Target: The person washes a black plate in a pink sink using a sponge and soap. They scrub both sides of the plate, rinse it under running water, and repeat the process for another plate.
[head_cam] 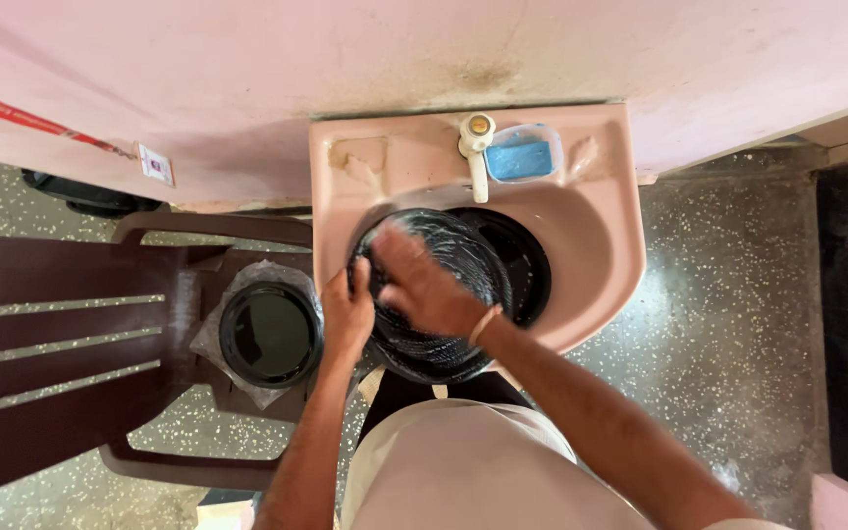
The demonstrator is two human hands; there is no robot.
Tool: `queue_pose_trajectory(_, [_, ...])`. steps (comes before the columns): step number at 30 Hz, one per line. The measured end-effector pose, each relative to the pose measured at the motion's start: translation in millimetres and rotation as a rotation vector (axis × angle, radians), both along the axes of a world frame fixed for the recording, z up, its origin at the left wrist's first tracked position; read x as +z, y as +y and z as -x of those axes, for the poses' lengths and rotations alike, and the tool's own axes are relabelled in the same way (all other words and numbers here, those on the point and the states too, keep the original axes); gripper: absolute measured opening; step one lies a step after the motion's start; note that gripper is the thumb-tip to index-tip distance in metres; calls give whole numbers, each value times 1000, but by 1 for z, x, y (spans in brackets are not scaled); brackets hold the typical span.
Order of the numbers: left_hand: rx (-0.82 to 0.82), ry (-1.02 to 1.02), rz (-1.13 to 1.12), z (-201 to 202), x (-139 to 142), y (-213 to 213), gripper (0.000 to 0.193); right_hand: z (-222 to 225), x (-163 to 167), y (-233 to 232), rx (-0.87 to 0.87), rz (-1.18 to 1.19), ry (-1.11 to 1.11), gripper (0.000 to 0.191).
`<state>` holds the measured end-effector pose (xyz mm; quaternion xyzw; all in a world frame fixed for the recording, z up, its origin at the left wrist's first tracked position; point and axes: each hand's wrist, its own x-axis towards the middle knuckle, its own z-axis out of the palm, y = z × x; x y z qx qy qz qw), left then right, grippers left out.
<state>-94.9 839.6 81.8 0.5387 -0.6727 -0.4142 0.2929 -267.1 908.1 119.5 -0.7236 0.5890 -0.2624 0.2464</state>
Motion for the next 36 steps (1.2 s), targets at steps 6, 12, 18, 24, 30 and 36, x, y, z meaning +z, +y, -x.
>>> queue_pose_trajectory(6, [-51,-73,-67,-9,18,-16,47,-23,18,26,270,-5,222,74])
queue_pose_trajectory(12, [-20,-101,16,-23,42,-4,37,26,0,6,-80,-64,449,78])
queue_pose_trajectory(18, [193,-73,-122,-33,47,-11,43,32,-2,89,-28,-120,496,76])
queue_pose_trajectory(24, [9,-64,-45,-18,28,-11,43,59,-9,66,-49,-129,452,76])
queue_pose_trajectory(30, [-73,30,-175,3,11,-14,46,21,-5,2,-72,-31,116,70])
queue_pose_trajectory(36, [27,140,-407,12,-2,-13,65,-14,30,20,118,63,41,59])
